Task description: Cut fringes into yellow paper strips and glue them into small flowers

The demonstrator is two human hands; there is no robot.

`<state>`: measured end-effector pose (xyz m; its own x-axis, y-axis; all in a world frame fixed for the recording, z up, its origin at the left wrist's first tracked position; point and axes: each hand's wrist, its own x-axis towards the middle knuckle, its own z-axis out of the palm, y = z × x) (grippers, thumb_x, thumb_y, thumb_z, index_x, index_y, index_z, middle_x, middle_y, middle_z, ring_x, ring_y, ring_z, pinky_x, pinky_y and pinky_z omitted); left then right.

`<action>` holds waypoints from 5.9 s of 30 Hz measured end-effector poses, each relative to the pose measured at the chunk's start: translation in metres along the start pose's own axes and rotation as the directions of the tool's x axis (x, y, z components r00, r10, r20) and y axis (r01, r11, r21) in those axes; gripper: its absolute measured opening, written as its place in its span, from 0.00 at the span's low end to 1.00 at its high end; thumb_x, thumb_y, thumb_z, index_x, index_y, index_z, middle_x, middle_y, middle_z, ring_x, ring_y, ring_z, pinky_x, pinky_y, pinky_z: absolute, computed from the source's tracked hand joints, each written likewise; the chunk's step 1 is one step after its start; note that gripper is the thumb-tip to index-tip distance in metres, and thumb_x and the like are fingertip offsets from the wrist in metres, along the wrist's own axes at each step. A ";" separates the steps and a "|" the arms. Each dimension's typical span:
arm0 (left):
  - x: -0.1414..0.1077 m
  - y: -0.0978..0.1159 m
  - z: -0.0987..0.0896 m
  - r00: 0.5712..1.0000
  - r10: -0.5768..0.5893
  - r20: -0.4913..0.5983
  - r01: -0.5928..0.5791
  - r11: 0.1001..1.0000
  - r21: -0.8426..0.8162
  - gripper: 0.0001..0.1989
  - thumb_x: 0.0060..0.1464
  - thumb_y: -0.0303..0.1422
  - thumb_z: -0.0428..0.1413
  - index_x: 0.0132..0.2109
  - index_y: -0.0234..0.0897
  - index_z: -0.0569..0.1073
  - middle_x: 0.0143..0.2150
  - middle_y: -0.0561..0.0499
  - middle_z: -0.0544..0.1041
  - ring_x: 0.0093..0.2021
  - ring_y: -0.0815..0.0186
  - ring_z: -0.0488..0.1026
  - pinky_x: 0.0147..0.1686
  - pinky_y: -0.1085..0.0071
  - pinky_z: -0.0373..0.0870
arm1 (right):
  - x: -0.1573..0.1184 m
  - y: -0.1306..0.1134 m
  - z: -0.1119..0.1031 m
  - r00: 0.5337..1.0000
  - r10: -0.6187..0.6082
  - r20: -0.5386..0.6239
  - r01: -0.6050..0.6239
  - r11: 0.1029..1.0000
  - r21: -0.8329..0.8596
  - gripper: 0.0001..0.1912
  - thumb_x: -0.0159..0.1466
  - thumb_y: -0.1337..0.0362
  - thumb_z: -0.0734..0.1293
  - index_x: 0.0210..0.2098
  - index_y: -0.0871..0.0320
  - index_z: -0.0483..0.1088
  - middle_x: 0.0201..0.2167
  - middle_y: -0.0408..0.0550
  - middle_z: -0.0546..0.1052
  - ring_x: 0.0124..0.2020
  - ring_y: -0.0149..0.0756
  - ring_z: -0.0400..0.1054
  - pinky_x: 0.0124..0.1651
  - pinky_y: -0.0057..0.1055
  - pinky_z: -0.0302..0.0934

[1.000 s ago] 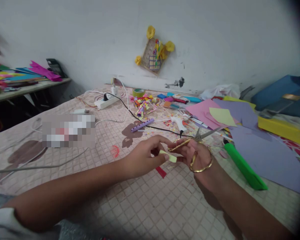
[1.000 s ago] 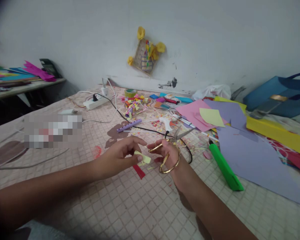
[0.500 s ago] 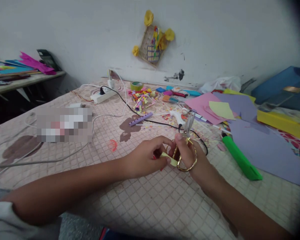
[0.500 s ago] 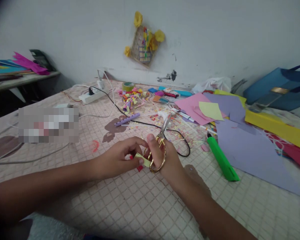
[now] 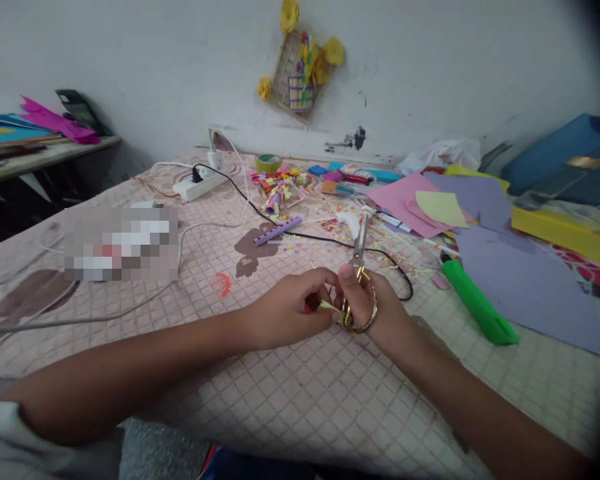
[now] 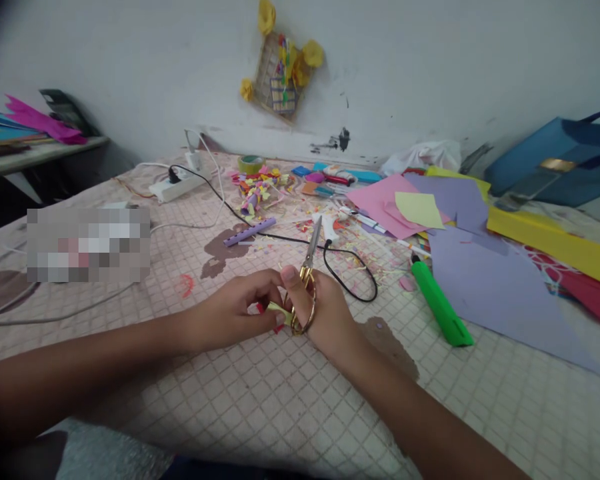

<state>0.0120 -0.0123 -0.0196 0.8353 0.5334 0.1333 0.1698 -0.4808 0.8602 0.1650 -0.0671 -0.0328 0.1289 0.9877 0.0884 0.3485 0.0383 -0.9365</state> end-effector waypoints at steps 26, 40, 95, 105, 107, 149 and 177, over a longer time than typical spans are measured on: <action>0.003 -0.001 -0.004 0.982 -0.158 -0.102 0.148 0.984 -0.097 0.10 0.52 0.34 0.50 0.26 0.33 0.65 0.22 0.57 0.61 0.23 0.75 0.57 0.22 0.77 0.55 | 0.003 0.003 -0.009 0.996 0.047 -0.072 -0.024 0.956 0.293 0.20 0.59 0.44 0.61 0.30 0.55 0.67 0.25 0.42 0.69 0.23 0.29 0.61 0.25 0.26 0.54; 0.006 0.001 -0.015 0.962 -0.224 -0.158 0.176 0.946 -0.272 0.10 0.51 0.33 0.51 0.26 0.33 0.65 0.22 0.55 0.66 0.24 0.74 0.61 0.25 0.75 0.57 | 0.002 -0.019 -0.027 0.972 0.220 -0.078 -0.156 0.861 0.483 0.12 0.54 0.58 0.62 0.38 0.51 0.65 0.39 0.46 0.71 0.39 0.38 0.66 0.33 0.30 0.60; 0.003 -0.001 -0.017 0.994 -0.093 -0.057 0.069 0.940 -0.334 0.08 0.53 0.32 0.52 0.29 0.31 0.66 0.24 0.56 0.65 0.24 0.76 0.60 0.25 0.77 0.57 | 0.004 -0.006 -0.026 0.995 0.066 0.070 -0.096 0.653 0.752 0.16 0.49 0.48 0.71 0.28 0.52 0.71 0.33 0.43 0.74 0.40 0.38 0.68 0.46 0.37 0.63; 0.003 -0.002 -0.015 0.998 -0.061 0.000 0.059 0.970 -0.234 0.09 0.54 0.33 0.51 0.29 0.31 0.66 0.24 0.56 0.64 0.25 0.76 0.59 0.25 0.79 0.57 | 0.001 -0.005 -0.017 0.994 0.080 0.075 -0.110 0.765 0.635 0.15 0.51 0.49 0.71 0.29 0.53 0.71 0.31 0.44 0.76 0.35 0.36 0.70 0.38 0.33 0.65; 0.003 -0.002 -0.014 0.998 -0.050 0.034 0.055 0.987 -0.154 0.08 0.54 0.33 0.51 0.30 0.31 0.67 0.24 0.56 0.65 0.25 0.76 0.60 0.25 0.79 0.58 | 0.003 0.000 -0.016 0.996 0.087 0.012 -0.078 0.825 0.560 0.18 0.52 0.45 0.69 0.25 0.54 0.71 0.24 0.45 0.75 0.27 0.35 0.69 0.31 0.32 0.65; 0.001 -0.005 -0.003 0.995 0.017 0.098 -0.030 0.990 0.137 0.09 0.54 0.31 0.51 0.30 0.32 0.71 0.25 0.54 0.72 0.24 0.75 0.64 0.26 0.79 0.59 | -0.003 0.005 -0.001 0.999 -0.023 -0.031 0.023 1.000 0.002 0.28 0.58 0.39 0.58 0.21 0.58 0.65 0.17 0.45 0.69 0.19 0.31 0.64 0.20 0.26 0.57; 0.001 -0.005 -0.005 0.996 0.030 0.083 -0.045 0.981 0.186 0.08 0.54 0.31 0.50 0.30 0.32 0.71 0.25 0.54 0.72 0.24 0.75 0.64 0.25 0.79 0.59 | -0.002 0.014 -0.001 0.996 0.050 0.069 -0.064 0.973 0.220 0.33 0.52 0.31 0.52 0.25 0.55 0.65 0.21 0.44 0.70 0.21 0.34 0.64 0.20 0.28 0.57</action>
<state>0.0094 -0.0064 -0.0214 0.8805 0.4592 0.1178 0.2264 -0.6255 0.7467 0.1699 -0.0689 -0.0455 0.0814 0.9965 0.0182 0.1264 0.0077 -0.9919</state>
